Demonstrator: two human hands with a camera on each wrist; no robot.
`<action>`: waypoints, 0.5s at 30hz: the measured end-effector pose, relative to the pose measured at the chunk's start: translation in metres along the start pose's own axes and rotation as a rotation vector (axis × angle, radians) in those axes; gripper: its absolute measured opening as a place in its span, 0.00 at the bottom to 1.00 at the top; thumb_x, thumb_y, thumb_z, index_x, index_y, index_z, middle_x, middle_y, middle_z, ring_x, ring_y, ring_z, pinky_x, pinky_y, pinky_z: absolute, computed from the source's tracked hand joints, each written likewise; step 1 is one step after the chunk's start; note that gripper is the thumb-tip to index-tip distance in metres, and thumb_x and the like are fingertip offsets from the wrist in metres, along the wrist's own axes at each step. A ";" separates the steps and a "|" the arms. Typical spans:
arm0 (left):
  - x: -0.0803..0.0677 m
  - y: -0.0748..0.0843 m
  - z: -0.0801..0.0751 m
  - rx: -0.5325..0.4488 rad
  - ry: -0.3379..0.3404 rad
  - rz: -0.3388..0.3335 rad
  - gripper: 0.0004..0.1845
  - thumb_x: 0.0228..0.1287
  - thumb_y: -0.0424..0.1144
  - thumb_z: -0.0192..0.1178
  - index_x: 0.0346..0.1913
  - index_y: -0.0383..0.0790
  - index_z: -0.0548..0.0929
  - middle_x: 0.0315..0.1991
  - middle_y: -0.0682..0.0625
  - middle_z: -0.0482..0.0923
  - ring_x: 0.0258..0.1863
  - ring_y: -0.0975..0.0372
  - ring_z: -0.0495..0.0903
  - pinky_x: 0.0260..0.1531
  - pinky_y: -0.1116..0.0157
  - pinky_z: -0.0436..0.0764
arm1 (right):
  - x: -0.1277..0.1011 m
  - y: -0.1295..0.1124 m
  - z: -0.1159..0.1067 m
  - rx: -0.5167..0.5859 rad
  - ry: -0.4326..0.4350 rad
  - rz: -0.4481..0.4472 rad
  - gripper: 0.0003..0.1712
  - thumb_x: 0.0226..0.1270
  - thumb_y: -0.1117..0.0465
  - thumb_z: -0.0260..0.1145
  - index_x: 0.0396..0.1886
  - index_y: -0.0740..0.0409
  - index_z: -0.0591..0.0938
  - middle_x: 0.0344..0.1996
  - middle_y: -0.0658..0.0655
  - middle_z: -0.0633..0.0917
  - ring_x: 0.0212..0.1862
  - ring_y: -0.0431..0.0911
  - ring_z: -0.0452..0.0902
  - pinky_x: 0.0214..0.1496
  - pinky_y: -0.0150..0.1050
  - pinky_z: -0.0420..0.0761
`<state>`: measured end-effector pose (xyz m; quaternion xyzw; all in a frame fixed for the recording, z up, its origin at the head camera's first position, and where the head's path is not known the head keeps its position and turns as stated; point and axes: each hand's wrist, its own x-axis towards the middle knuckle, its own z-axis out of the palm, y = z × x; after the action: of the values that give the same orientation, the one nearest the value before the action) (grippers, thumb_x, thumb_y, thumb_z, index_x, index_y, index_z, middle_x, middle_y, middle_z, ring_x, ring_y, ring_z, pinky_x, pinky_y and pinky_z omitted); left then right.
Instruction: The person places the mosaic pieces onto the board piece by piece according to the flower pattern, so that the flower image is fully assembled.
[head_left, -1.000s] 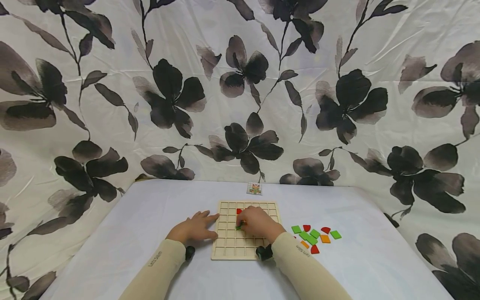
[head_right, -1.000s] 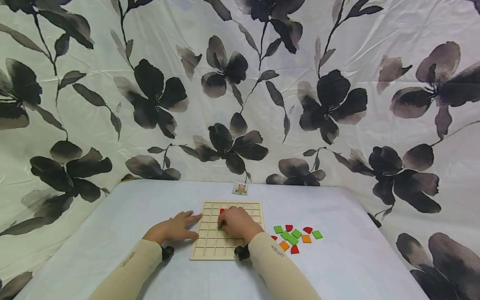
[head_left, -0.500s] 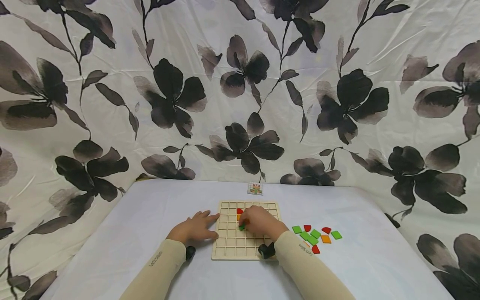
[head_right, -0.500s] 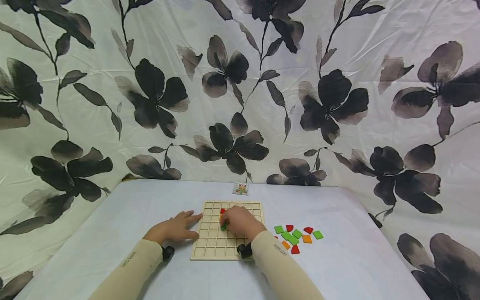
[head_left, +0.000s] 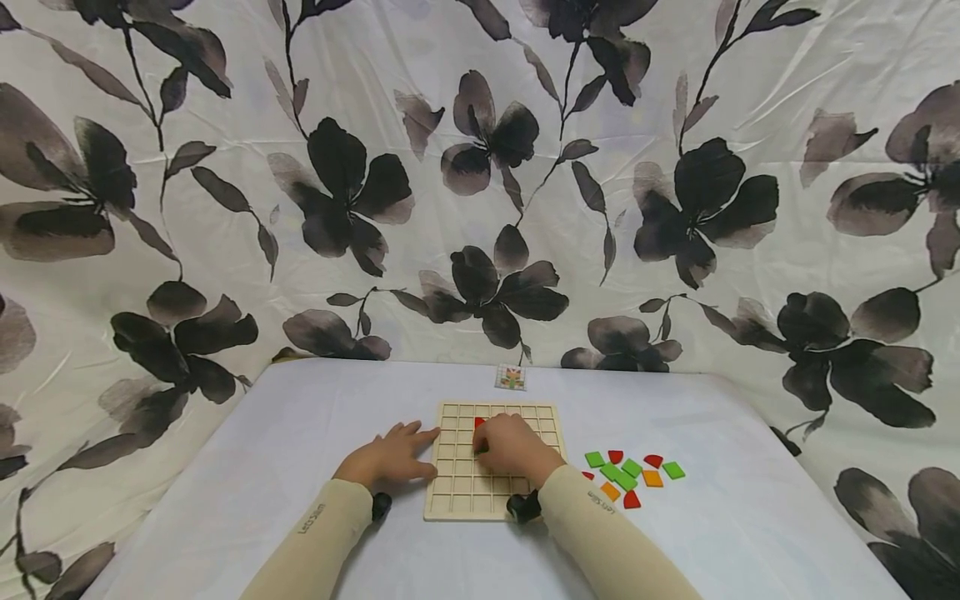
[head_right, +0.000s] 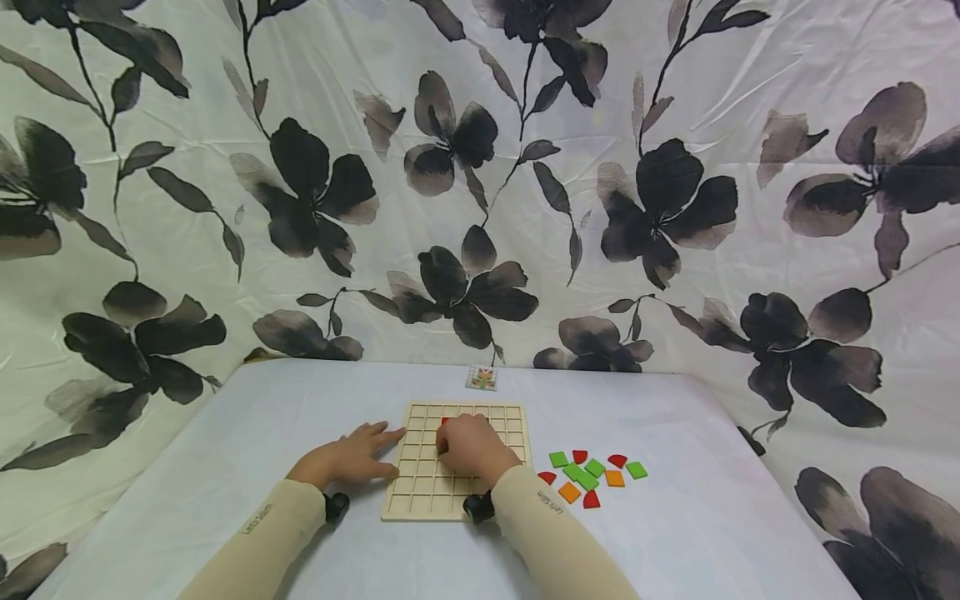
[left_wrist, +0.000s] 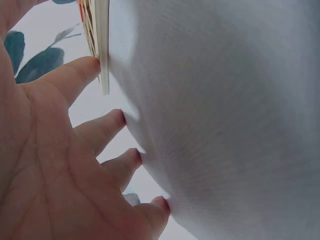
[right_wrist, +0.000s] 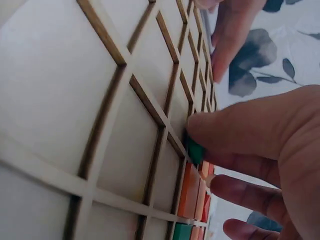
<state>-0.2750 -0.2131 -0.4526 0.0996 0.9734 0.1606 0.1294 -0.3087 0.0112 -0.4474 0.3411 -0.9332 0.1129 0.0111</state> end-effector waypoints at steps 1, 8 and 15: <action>0.000 0.000 0.000 0.000 0.001 -0.003 0.40 0.56 0.54 0.62 0.72 0.48 0.65 0.73 0.36 0.57 0.73 0.36 0.52 0.64 0.29 0.53 | 0.000 0.001 0.000 0.009 0.002 0.004 0.05 0.55 0.61 0.70 0.30 0.45 0.88 0.30 0.41 0.86 0.36 0.38 0.79 0.43 0.35 0.79; -0.001 0.003 -0.001 0.008 0.008 -0.013 0.40 0.56 0.55 0.62 0.72 0.48 0.65 0.73 0.36 0.57 0.73 0.36 0.52 0.64 0.29 0.53 | -0.003 0.002 -0.001 0.094 0.030 0.023 0.07 0.57 0.65 0.69 0.32 0.49 0.90 0.35 0.45 0.88 0.43 0.42 0.82 0.49 0.37 0.80; -0.001 0.002 0.000 0.008 0.010 -0.017 0.40 0.56 0.55 0.62 0.72 0.49 0.66 0.73 0.37 0.58 0.73 0.36 0.52 0.64 0.30 0.53 | -0.005 0.000 0.001 0.153 0.061 0.036 0.05 0.57 0.63 0.71 0.33 0.52 0.90 0.34 0.47 0.89 0.40 0.42 0.82 0.45 0.36 0.80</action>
<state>-0.2736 -0.2117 -0.4522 0.0912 0.9755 0.1562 0.1257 -0.3052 0.0141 -0.4487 0.3203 -0.9271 0.1943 0.0116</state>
